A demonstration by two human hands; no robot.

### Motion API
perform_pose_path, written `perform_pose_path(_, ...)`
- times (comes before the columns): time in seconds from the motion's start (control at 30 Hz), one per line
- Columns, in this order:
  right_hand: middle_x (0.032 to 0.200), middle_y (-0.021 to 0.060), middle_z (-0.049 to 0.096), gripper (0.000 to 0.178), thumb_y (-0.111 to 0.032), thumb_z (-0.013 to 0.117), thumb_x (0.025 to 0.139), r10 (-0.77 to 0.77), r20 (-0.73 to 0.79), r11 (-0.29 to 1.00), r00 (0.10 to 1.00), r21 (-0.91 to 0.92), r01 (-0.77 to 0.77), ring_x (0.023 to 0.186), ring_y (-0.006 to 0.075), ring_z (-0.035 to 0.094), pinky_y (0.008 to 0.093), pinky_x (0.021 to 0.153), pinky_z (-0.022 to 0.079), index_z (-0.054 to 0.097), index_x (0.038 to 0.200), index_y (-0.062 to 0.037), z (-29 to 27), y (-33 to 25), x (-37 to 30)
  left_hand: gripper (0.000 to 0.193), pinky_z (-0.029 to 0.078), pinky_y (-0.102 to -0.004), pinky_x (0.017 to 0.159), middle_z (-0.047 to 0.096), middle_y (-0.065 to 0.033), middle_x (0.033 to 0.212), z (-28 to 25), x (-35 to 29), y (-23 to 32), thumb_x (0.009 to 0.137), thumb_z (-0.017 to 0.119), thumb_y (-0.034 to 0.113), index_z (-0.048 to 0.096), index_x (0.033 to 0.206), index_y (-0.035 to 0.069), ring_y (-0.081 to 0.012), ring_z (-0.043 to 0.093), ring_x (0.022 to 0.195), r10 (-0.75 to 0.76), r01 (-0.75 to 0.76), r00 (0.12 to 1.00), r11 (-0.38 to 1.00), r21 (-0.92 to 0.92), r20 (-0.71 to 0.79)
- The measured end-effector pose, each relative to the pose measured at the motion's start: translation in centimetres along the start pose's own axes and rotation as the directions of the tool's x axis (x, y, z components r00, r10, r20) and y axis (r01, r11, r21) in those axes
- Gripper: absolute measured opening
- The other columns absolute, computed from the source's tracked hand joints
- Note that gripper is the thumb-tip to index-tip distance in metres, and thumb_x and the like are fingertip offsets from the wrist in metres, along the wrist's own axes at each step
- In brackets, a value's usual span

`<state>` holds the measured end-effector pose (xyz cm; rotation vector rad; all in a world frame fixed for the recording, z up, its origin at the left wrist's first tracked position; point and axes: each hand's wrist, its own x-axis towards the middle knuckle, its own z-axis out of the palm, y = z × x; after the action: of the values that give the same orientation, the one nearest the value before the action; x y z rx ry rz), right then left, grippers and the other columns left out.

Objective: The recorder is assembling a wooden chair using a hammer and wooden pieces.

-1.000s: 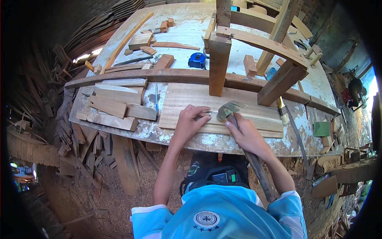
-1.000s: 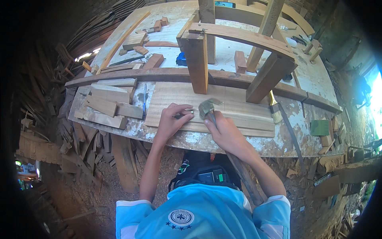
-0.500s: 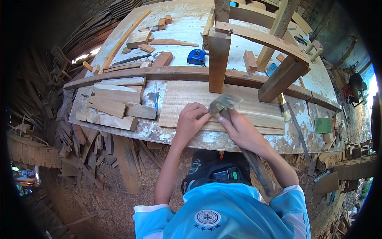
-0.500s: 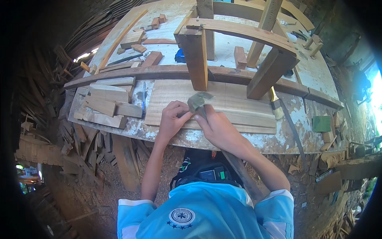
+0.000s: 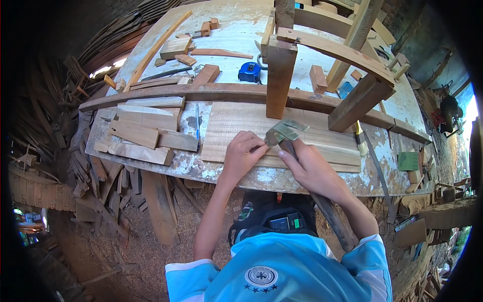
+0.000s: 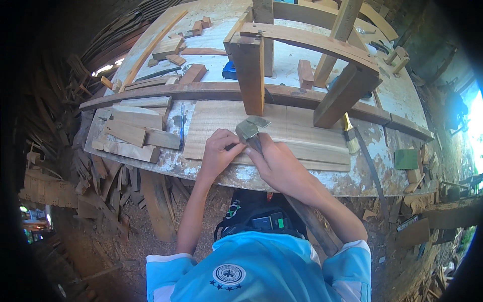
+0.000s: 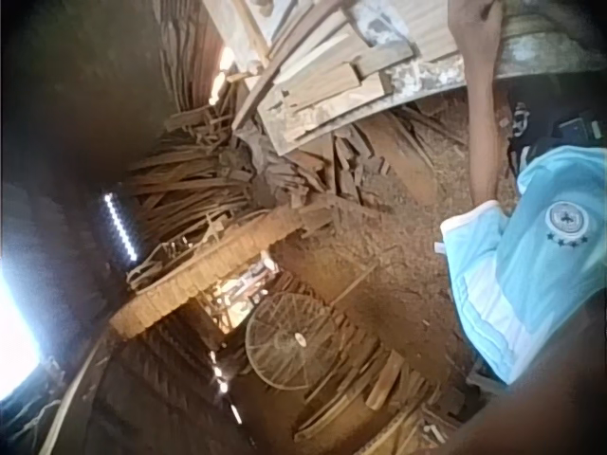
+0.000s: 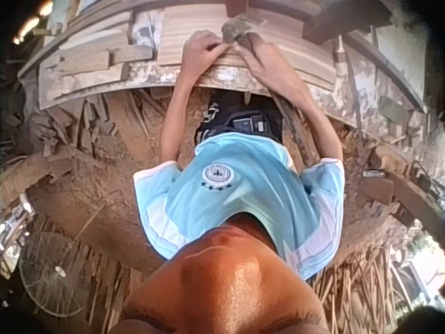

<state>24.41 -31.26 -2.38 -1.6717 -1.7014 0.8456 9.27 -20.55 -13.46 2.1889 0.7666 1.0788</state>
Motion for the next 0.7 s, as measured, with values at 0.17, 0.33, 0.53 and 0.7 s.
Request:
perform_pose_path(0.17,0.074,0.029,0.057,0.032,-0.015,0.046,0.093,-0.099,-0.1,0.994,0.99,0.032,0.102,0.073,0.0458,0.058,0.048,0.066,0.044,0.04,0.117,0.006,-0.9,-2.4,-0.5,0.01,0.047,-0.0337,0.067,0.061,-0.0064,0.073,-0.1,-0.3,0.0,0.07,0.072,0.011,0.067,0.073,0.003,-0.023,0.057,0.075,-0.019,0.019,1.0,1.0,-0.016,0.001)
perform_pose_path(0.33,0.073,0.0277,0.058,0.037,-0.019,0.047,0.093,-0.058,-0.096,0.998,0.994,0.03,0.061,0.07,0.0435,0.059,0.0461,0.065,0.044,0.04,0.117,0.0089,1.6,2.1,-0.4,0.009,0.046,-0.0329,0.066,0.061,-0.0072,0.073,-0.1,-0.3,-0.3,0.071,0.071,0.01,0.068,0.075,0.002,-0.0222,0.057,0.075,-0.04,0.041,0.999,0.998,-0.049,0.011)
perform_pose_path(0.53,0.071,0.026,0.057,0.034,-0.019,0.048,0.093,0.159,-0.039,0.986,0.986,0.059,-0.157,0.068,0.041,0.058,0.0448,0.064,0.043,0.044,0.112,0.0078,-0.4,1.8,-3.0,0.01,0.046,-0.0334,0.07,0.062,-0.0073,0.08,-0.5,-0.2,-0.3,0.073,0.07,0.011,0.068,0.077,0.002,-0.0227,0.057,0.08,-0.063,0.07,0.995,0.993,-0.093,0.074)
perform_pose_path(0.7,0.07,0.0236,0.058,0.032,-0.018,0.048,0.093,0.14,-0.192,0.99,0.972,0.029,-0.137,0.065,0.038,0.058,0.0428,0.061,0.045,0.043,0.112,0.0074,-0.2,6.9,-6.5,0.026,0.043,-0.0349,0.089,0.061,-0.0098,0.102,-1.1,0.2,0.1,0.072,0.072,0.018,0.069,0.094,0.004,-0.0254,0.053,0.101,0.014,-0.017,0.993,1.0,0.02,0.121)
